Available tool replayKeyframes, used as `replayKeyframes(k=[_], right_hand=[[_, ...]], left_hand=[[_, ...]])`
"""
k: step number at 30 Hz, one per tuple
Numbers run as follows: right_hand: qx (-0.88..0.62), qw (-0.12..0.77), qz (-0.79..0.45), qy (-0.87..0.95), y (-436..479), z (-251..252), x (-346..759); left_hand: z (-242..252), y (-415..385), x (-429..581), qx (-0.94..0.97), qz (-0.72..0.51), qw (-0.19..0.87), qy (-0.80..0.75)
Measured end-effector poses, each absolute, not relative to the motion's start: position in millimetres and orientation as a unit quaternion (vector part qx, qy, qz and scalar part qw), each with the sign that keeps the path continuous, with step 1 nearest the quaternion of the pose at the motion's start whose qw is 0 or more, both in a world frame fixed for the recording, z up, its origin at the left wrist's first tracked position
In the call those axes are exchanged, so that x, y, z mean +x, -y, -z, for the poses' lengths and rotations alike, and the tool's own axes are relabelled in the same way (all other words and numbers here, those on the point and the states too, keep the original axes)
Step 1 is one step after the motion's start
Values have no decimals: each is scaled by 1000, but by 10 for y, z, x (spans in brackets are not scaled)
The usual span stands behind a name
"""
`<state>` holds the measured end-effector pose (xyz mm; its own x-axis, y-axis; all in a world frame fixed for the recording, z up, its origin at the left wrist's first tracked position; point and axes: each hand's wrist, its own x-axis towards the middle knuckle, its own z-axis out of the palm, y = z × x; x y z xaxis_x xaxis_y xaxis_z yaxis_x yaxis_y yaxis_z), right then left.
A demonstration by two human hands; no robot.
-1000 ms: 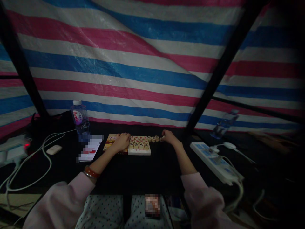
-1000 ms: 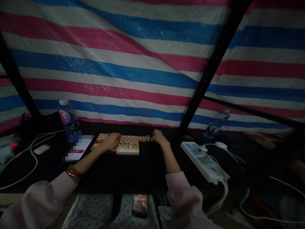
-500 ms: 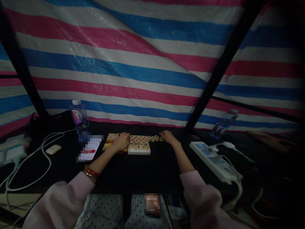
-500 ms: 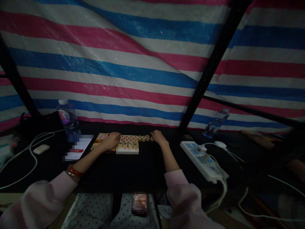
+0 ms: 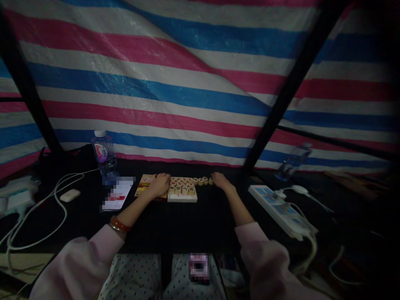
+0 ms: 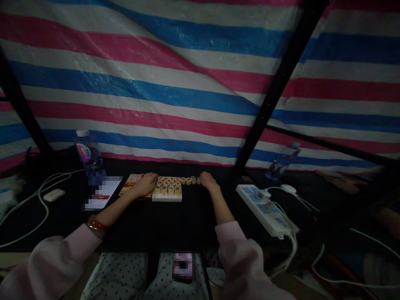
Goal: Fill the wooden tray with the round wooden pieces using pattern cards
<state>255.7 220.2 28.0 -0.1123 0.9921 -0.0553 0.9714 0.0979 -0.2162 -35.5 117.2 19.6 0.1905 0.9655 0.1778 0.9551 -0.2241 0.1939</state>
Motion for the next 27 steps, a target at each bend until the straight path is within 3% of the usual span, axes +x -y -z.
replayKeyframes(k=[9,14,18,27], right_hand=[[-656,117,-76,742,-2067,-425,2509],[-593,161,-147,775,-2097,-406,2459],[-574,154,-200,779,-2151,-338,2457],[-588,132,-180,778,-2139,-349,2450]], left_hand=[[-186,-1180,-365,773,-130,19,-620],[-183,-1184,-363,772,-130,19,-622],[-189,-1181,-361,771,-129,21,-624],[-196,-1178,-361,769,-127,23,-626]])
